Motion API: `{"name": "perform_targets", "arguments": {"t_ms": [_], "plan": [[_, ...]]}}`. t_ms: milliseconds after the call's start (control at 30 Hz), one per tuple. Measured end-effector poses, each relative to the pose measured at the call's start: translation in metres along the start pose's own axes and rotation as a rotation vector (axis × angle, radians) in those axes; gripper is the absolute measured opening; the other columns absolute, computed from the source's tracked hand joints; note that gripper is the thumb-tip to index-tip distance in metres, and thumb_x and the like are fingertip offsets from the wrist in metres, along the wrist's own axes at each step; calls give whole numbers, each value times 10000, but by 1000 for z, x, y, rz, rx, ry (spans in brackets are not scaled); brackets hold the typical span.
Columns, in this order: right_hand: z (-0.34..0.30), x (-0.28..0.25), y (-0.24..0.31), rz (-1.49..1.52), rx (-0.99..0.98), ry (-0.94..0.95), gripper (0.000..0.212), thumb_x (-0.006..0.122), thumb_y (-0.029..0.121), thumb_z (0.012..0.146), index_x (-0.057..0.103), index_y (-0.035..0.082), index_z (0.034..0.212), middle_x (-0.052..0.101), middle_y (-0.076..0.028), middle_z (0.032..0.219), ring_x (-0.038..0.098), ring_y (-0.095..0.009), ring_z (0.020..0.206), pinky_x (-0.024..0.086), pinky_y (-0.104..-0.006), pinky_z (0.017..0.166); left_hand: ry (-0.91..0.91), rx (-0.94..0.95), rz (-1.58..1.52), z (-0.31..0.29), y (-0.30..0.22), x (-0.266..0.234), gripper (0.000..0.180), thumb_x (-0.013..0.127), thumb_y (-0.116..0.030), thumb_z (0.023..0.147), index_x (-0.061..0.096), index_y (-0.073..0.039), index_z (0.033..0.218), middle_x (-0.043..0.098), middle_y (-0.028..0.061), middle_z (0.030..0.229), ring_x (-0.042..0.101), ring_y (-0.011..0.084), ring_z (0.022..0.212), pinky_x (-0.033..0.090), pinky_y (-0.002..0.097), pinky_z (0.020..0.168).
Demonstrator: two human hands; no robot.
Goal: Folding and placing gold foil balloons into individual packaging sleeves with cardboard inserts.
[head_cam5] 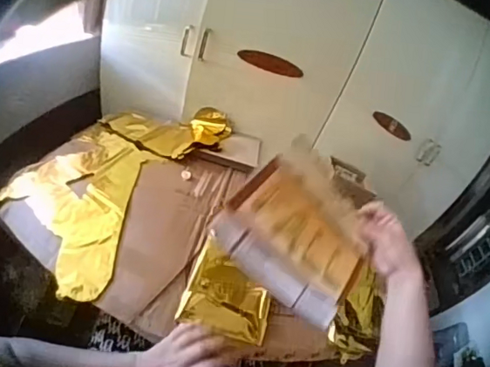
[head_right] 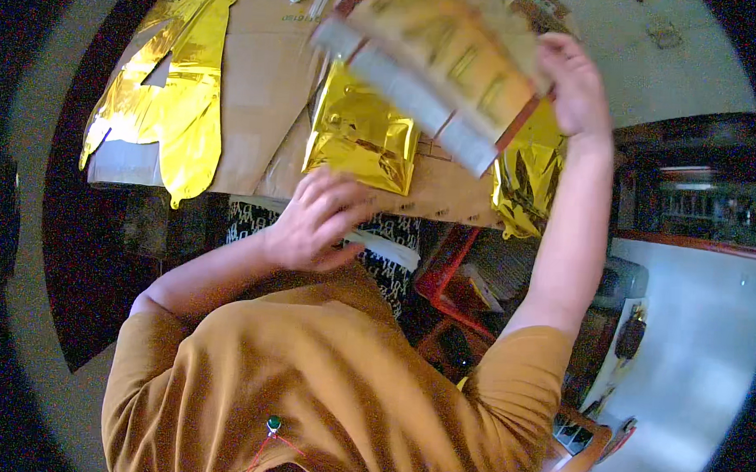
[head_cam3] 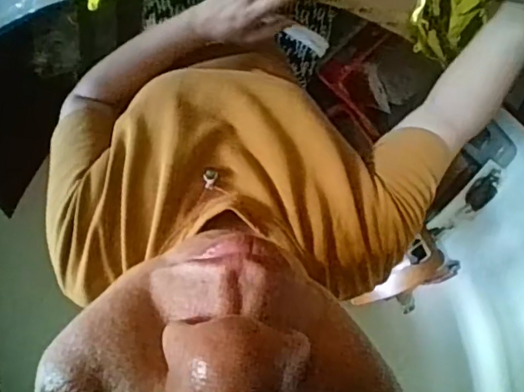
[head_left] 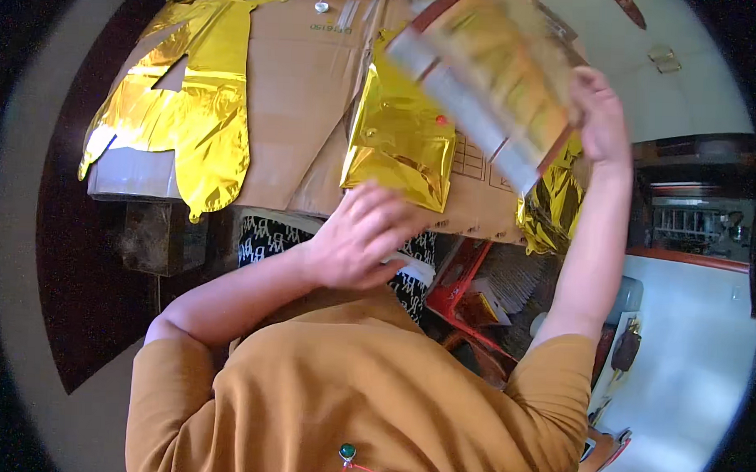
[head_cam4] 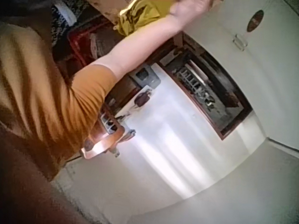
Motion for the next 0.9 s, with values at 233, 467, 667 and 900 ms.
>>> {"name": "perform_targets", "arguments": {"t_ms": [233, 467, 667, 900], "plan": [[-39, 113, -110, -475, 124, 186, 164, 685, 155, 912, 655, 17, 995, 685, -56, 901, 639, -146, 816, 512, -312, 764, -55, 97, -48, 19, -11, -41, 470, 729, -316, 796, 639, -99, 1203, 574, 85, 1210, 525, 279, 1159, 418, 472, 991], [-34, 132, -85, -965, -2, 91, 238, 736, 185, 847, 667, 23, 1007, 676, -138, 959, 653, -270, 888, 521, -369, 818, 113, -204, 117, 47, 72, 8, 620, 676, -390, 859, 490, -87, 1367, 478, 176, 1397, 413, 384, 1339, 297, 530, 1141], [-14, 107, -88, -875, 123, -96, 443, 797, 256, 816, 625, -17, 1120, 651, -97, 989, 631, -210, 844, 531, -335, 803, 150, -178, 72, 48, 78, 8, 618, 678, -385, 830, 502, -94, 1346, 484, 167, 1378, 413, 385, 1330, 292, 534, 1142], [26, 116, -127, -306, 629, -55, 401, 828, 355, 792, 608, 60, 951, 586, -6, 810, 553, -86, 647, 459, -215, 517, 143, -162, 73, 45, 80, 10, 633, 674, -392, 824, 493, -94, 1353, 478, 167, 1379, 403, 388, 1336, 280, 539, 1153]]}}
Point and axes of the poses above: each hand's wrist, its own z-axis towards the middle knuckle, its own x-axis out of the palm, y = z × x, the point moved 10 cm from there along z, towards the middle knuckle
